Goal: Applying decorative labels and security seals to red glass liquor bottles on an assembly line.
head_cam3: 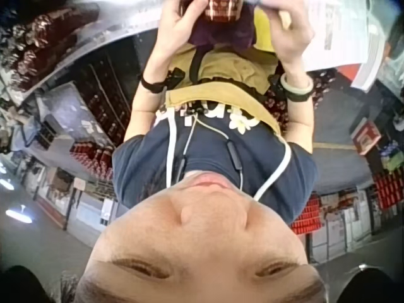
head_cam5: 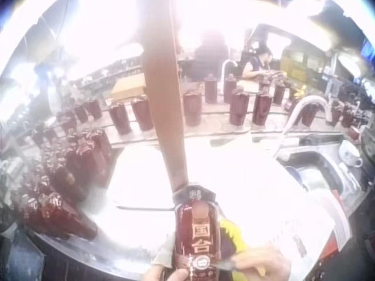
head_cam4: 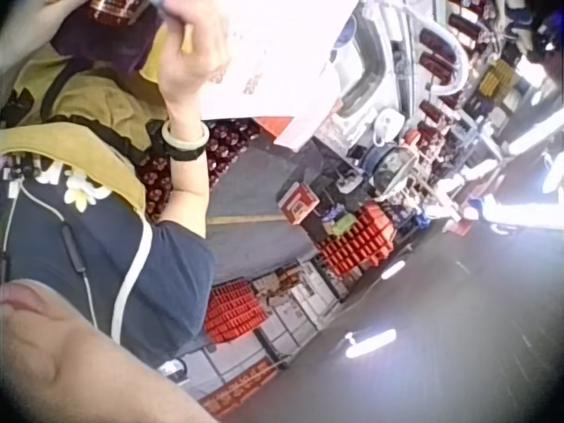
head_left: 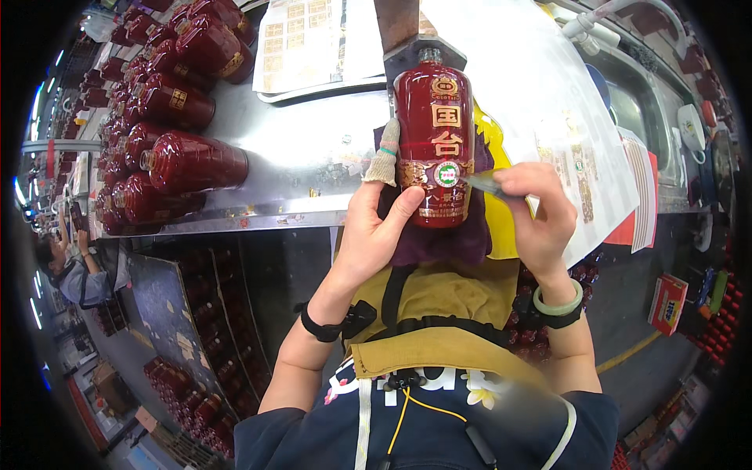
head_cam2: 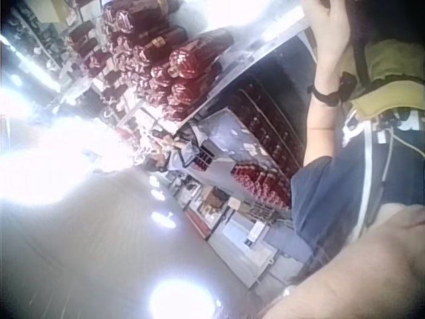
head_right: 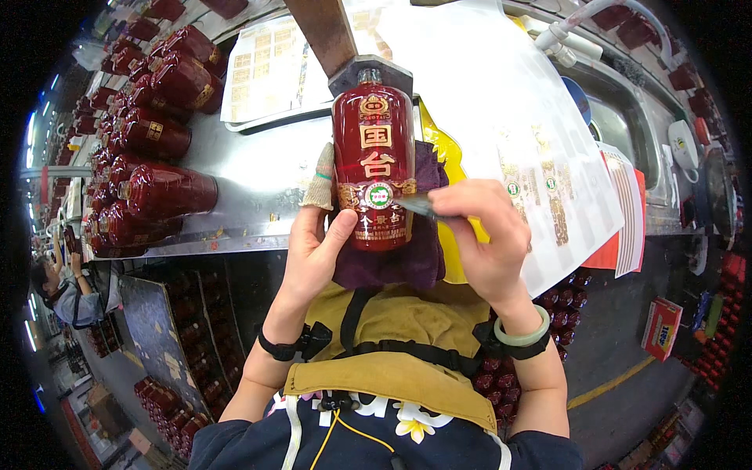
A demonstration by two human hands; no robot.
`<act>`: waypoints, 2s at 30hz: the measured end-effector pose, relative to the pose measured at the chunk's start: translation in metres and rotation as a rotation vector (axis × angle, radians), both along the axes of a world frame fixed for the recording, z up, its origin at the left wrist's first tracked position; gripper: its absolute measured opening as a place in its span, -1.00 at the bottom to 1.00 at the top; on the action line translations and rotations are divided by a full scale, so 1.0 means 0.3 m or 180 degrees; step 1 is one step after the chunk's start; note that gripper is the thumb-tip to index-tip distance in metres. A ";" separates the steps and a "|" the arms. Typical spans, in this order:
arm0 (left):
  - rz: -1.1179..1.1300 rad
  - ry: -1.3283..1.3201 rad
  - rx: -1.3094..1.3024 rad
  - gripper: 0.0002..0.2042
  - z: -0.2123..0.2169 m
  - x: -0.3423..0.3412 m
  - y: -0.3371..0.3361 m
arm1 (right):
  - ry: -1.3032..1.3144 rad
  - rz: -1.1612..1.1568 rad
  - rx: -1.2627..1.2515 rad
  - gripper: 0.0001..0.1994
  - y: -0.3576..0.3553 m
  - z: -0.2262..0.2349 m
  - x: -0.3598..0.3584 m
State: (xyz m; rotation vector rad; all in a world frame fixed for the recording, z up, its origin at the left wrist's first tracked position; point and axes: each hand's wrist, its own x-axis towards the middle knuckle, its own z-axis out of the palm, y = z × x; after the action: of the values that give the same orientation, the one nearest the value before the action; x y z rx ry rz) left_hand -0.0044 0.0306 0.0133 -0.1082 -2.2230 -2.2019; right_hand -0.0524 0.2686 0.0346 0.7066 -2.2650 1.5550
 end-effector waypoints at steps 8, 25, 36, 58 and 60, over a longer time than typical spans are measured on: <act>0.0296 -0.0382 0.0216 -0.47 0.010 0.014 0.014 | 0.0501 0.0785 0.0516 -0.80 0.035 0.022 0.074; 0.0669 0.1406 -0.1767 -0.02 -0.010 0.009 -0.004 | 0.1357 0.1128 0.1265 -0.75 -0.023 0.107 0.074; 0.0488 0.2214 -0.3702 -0.70 0.018 0.046 0.087 | -0.0876 -0.0581 -0.0959 -0.65 -0.060 0.078 0.002; 0.0771 0.1011 -0.2026 -0.15 0.049 0.036 0.026 | 0.1103 0.0612 0.0699 -0.68 -0.025 0.119 0.022; 0.0872 0.1059 -0.1672 -0.07 0.030 0.031 0.038 | 0.1331 0.0178 0.0854 -0.69 -0.027 0.094 -0.006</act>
State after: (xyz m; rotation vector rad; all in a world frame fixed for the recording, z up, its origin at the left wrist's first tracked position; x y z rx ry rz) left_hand 0.0051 0.0421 0.0222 -0.1483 -2.3799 -1.3200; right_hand -0.0543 0.2604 0.0627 1.0621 -2.1597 1.0103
